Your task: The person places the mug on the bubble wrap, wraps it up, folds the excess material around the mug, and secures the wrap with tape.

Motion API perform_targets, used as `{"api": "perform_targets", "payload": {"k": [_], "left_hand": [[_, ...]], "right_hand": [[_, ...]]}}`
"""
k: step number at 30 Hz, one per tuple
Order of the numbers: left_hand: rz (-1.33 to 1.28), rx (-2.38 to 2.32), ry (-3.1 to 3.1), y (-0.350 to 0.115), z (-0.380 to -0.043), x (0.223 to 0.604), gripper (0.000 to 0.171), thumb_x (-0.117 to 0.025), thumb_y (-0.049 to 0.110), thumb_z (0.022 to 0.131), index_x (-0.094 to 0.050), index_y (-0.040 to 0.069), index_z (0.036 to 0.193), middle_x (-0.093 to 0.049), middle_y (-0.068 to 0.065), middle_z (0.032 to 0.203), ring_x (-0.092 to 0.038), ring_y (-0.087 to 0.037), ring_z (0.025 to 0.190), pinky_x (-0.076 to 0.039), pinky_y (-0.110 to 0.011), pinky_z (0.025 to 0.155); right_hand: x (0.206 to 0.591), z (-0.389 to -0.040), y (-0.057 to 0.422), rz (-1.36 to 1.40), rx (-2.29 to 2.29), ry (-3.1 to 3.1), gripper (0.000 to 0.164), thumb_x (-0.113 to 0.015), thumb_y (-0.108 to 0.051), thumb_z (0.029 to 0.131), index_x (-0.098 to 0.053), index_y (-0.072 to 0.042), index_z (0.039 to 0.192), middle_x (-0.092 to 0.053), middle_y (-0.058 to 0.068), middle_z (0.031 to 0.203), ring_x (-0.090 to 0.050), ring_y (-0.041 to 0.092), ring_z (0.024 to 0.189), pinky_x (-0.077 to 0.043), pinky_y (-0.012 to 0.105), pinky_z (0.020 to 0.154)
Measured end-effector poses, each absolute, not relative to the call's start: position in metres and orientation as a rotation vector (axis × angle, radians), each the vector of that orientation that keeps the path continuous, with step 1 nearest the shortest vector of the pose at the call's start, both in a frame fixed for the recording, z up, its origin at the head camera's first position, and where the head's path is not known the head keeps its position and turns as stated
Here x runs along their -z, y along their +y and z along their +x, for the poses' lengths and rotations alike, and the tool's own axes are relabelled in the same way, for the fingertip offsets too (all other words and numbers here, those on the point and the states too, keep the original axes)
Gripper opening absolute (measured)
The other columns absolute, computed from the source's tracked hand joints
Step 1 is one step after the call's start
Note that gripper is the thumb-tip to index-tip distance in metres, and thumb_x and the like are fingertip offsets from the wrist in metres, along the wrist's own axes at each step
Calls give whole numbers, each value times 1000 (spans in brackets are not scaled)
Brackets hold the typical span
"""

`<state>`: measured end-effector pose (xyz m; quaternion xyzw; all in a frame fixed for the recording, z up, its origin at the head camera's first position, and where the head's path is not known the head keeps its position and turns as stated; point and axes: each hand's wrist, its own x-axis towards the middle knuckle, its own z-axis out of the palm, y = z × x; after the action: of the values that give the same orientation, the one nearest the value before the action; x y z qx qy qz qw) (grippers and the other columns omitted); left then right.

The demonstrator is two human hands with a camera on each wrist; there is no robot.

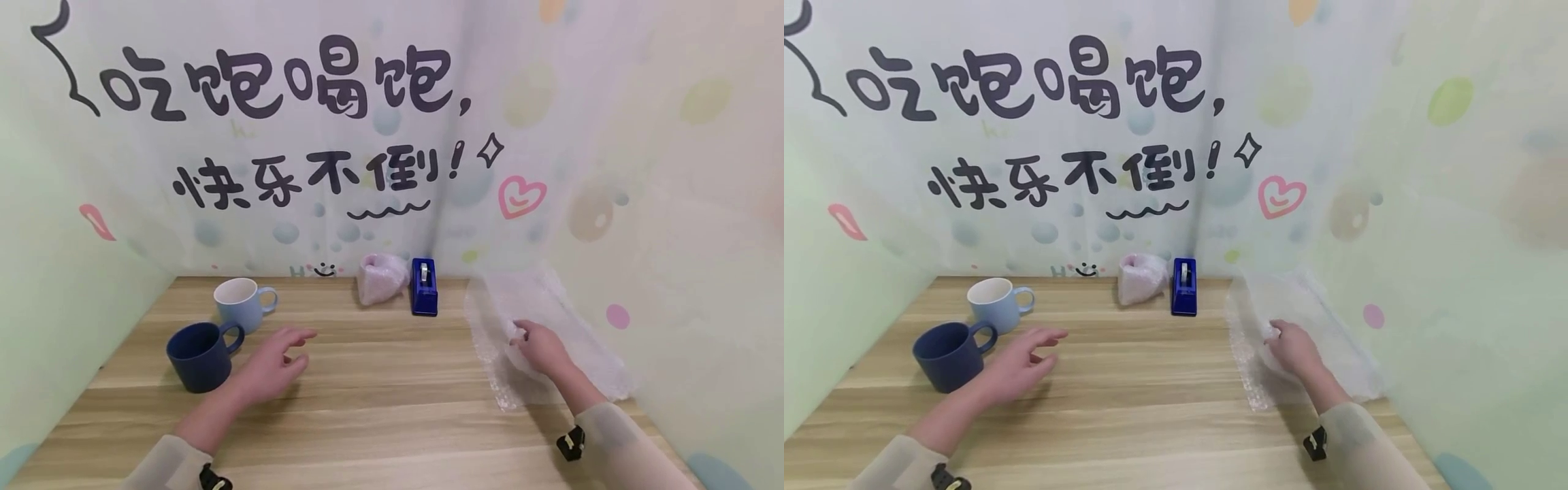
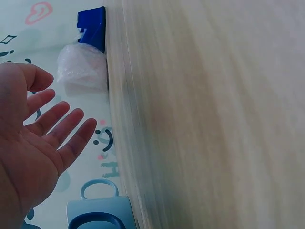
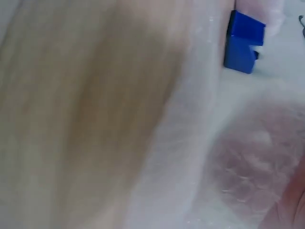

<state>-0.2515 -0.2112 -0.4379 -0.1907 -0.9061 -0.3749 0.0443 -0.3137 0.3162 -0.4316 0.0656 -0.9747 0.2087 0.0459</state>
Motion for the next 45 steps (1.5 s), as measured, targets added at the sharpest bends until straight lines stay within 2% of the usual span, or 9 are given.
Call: {"api": "perform_targets", "payload": {"k": [4, 15, 20, 25, 27, 30, 34, 40, 45], "left_hand": [[-548, 1170, -2789, -210, -252, 435, 44, -61, 10, 108, -61, 3, 151, -61, -21, 151, -62, -41, 136, -63, -51, 101], [-524, 1219, -2631, -214, -252, 415, 41, -61, 4, 108, -63, 2, 149, -61, -23, 150, -62, -45, 138, -63, -55, 100], [-444, 1250, -2432, -219, -255, 405, 37, -60, 7, 109, -66, 0, 144, -65, -23, 142, -66, -41, 133, -61, -28, 94], [-363, 1316, -2311, -221, -258, 399, 34, -57, 13, 112, -69, 0, 142, -69, -20, 138, -66, -16, 122, -48, -6, 88], [-378, 1329, -2371, -222, -258, 399, 35, -56, 16, 113, -69, 1, 142, -69, -19, 139, -65, -15, 123, -51, -10, 91], [-477, 1298, -2556, -222, -259, 403, 37, -59, 18, 113, -67, 1, 145, -67, -21, 145, -65, -30, 133, -60, -33, 100], [-686, 1111, -2900, -219, -259, 415, 48, -66, 30, 110, -63, 4, 151, -58, -26, 157, -52, -51, 148, -49, -67, 117], [-763, 920, -3221, -213, -254, 432, 69, -85, 39, 94, -64, 7, 152, -42, -37, 165, -35, -62, 155, -34, -75, 124], [-719, 891, -3217, -212, -252, 439, 74, -92, 37, 87, -66, 8, 150, -40, -38, 165, -35, -63, 154, -36, -75, 123]], "right_hand": [[414, -307, 299, 260, -678, -2704, 49, -69, -3, 98, -65, 3, 146, -54, 12, 86, -45, 20, 74, -39, 34, 67], [384, -270, 228, 867, -635, -2222, 61, -74, 13, 85, -74, -10, 141, -49, -1, 88, -45, 1, 75, -44, 17, 60], [390, -265, 211, 1166, -463, -2042, 67, -73, 13, 77, -78, -17, 136, -55, -2, 89, -49, 7, 78, -46, 16, 65], [404, -263, 201, 1400, -317, -2008, 68, -77, 9, 77, -78, -23, 137, -59, -4, 92, -51, 10, 81, -48, 22, 72], [411, -262, 198, 1483, -274, -2024, 69, -79, 6, 78, -77, -26, 138, -59, -5, 93, -52, 9, 82, -48, 22, 74], [421, -260, 193, 1587, -227, -2067, 67, -82, 3, 81, -77, -31, 139, -58, -7, 94, -51, 7, 83, -47, 21, 76], [433, -256, 188, 1683, -181, -2182, 61, -83, 0, 86, -78, -34, 137, -58, -10, 92, -50, 5, 83, -45, 17, 77], [436, -255, 189, 1687, -212, -2607, 50, -77, -18, 100, -70, -26, 149, -65, -7, 102, -53, 1, 91, -50, 16, 83], [433, -265, 190, 1390, -237, -2831, 54, -72, -42, 106, -65, -21, 155, -67, 11, 134, -65, 24, 118, -62, 42, 99]]}}
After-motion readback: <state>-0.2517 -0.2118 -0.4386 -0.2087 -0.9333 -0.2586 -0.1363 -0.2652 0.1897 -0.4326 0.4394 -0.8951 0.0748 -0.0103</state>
